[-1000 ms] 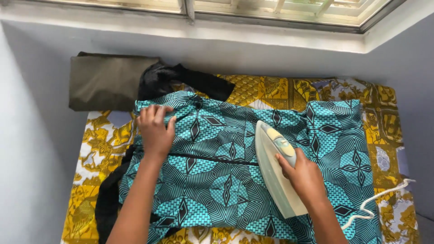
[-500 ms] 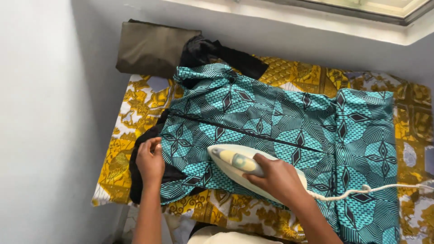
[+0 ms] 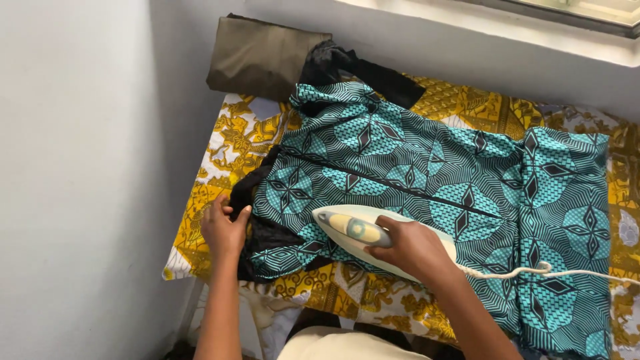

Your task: Iron and fold a blue patterned dress.

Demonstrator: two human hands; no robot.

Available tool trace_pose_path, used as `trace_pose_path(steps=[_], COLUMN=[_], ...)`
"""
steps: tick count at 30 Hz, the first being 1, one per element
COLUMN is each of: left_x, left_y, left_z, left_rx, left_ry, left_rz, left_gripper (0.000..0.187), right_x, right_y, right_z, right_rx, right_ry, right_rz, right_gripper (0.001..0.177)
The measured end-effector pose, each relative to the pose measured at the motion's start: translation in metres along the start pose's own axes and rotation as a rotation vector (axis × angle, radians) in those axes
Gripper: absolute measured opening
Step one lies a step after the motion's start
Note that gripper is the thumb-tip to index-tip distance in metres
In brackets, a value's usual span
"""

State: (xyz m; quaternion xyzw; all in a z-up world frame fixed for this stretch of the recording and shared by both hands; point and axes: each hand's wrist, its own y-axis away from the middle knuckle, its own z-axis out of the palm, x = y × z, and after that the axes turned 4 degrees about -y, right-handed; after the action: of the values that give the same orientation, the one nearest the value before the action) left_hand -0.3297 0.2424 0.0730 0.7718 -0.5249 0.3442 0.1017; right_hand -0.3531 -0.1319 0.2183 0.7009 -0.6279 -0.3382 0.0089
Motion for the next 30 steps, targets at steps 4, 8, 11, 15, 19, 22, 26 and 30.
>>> trace_pose_path(steps=[4, 8, 11, 15, 19, 22, 26, 30], left_x=[-0.036, -0.034, -0.01, 0.015, 0.033, 0.045, 0.039, 0.049], left_y=[-0.012, -0.026, -0.028, -0.017, -0.001, 0.008, 0.004, 0.015], left_z=[0.012, 0.006, -0.004, 0.027, 0.05, 0.059, 0.071, 0.076], left_rx=[-0.157, 0.043, 0.033, -0.329, -0.299, -0.092, -0.154, -0.223], left_ry=[-0.151, -0.028, 0.122, 0.426, 0.065, -0.339, -0.459, -0.535], left_rz=[-0.013, -0.035, -0.095, -0.243, -0.134, 0.001, -0.125, -0.195], left_gripper=[0.032, 0.023, 0.021, 0.022, 0.041, 0.063, 0.072, 0.064], right_x=[0.01, 0.027, 0.046, 0.055, 0.083, 0.11, 0.149, 0.202], right_y=[0.006, 0.02, 0.031, 0.056, 0.079, 0.097, 0.114, 0.136], right_z=[-0.005, -0.02, -0.025, -0.048, -0.052, -0.053, -0.057, -0.064], right_rx=[-0.086, 0.06, 0.218, 0.323, 0.364, 0.432, 0.387, 0.355], right_ry=[-0.048, -0.177, -0.161, -0.272, -0.353, -0.424, -0.433, -0.414], right_rz=[0.269, 0.51, 0.511, 0.644, 0.7, 0.731, 0.841, 0.922], right_gripper=[0.074, 0.074, 0.071, 0.066, 0.064, 0.068, 0.071, 0.085])
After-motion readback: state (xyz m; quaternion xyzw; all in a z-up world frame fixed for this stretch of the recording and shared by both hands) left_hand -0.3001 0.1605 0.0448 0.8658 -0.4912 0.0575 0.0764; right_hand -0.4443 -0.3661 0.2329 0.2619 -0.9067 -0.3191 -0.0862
